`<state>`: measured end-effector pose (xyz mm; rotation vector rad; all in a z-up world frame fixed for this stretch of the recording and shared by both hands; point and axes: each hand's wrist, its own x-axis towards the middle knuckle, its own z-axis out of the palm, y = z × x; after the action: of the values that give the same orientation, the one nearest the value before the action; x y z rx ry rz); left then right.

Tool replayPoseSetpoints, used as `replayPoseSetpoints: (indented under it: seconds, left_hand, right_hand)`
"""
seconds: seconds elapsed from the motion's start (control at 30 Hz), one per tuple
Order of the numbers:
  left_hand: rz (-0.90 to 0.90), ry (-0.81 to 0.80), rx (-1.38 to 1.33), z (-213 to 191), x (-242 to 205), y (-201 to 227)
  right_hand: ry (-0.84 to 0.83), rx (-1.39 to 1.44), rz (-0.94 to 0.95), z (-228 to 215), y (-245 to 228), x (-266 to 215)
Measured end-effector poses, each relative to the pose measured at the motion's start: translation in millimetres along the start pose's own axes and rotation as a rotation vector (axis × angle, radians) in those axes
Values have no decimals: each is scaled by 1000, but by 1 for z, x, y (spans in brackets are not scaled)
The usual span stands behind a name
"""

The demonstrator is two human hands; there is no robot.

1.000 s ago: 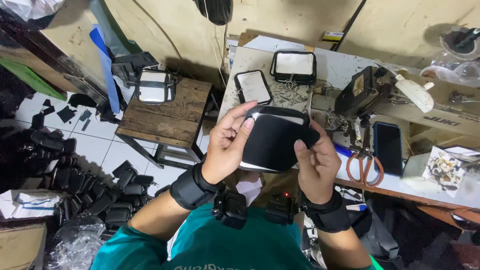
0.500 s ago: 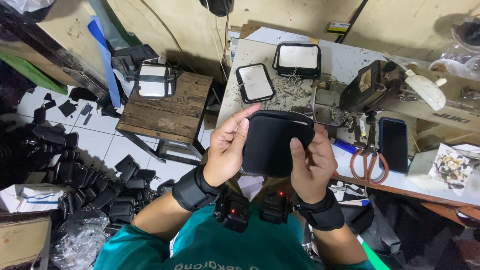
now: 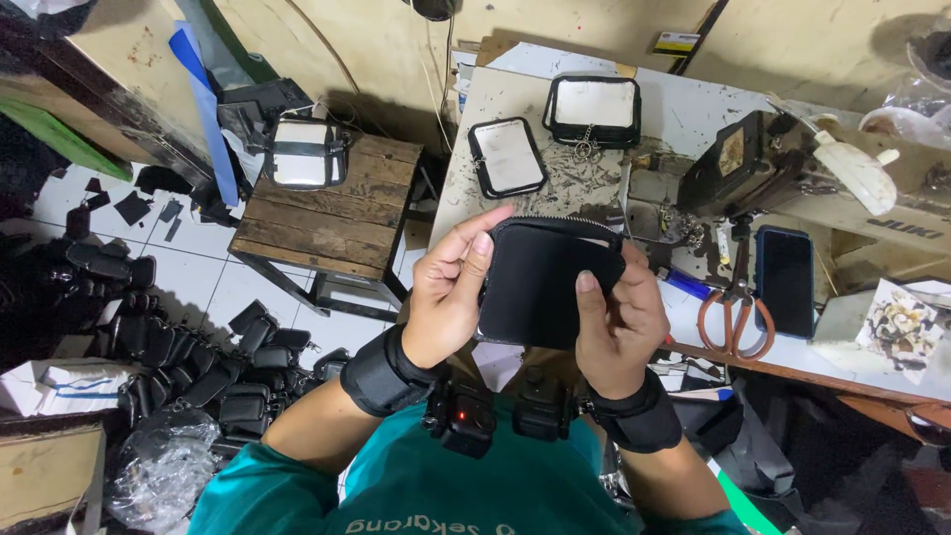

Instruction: The person assembles small black pouches by hand, using a hammer to tap metal hardware into place and a screwdriver to adjust the zipper area. They handle multiple pouches, inspecting the seams and zippers before moving to the next item.

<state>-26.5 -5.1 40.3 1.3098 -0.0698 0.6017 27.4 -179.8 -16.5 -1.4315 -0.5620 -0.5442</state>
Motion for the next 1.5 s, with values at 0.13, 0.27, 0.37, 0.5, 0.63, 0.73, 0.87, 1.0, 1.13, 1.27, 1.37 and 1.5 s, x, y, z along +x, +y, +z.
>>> replayPoseSetpoints:
  seconds: [0.13, 0.27, 0.37, 0.5, 0.63, 0.73, 0.87, 1.0, 1.13, 1.27, 1.37, 1.5]
  left_hand:
    - [10, 7, 54, 2, 1, 3]
    - [10, 4, 57, 0, 0, 0]
    - [4, 6, 30, 2, -3, -3]
    - [15, -4, -32, 4, 0, 0]
    - [30, -6, -32, 2, -2, -9]
    - [-45, -32, 91, -2, -8, -16]
    - [-43, -30, 96, -2, -7, -15]
    - [-37, -32, 106, -3, -7, -15]
    - [-16, -19, 125, -4, -3, -12]
    - [101, 42, 61, -8, 3, -9]
    - [72, 54, 63, -18, 1, -14]
    - [57, 73, 68, -30, -3, -31]
  right_hand:
    - [-18, 32, 22, -9, 19, -16]
    - [-14, 36, 29, -12, 32, -23]
    - [-19, 41, 22, -14, 37, -21]
    - [-12, 46, 28, -15, 43, -26]
    - [-25, 24, 20, -15, 38, -19]
    - [-28, 31, 31, -12, 35, -17]
    - [-22, 38, 64, -13, 39, -24]
    - [-48, -9, 42, 5, -12, 5]
    - [-59, -22, 91, 4, -23, 8]
    - [-110, -246, -107, 4, -46, 30]
    - [-108, -325, -237, 2, -49, 37]
    - [-128, -208, -163, 8, -57, 41]
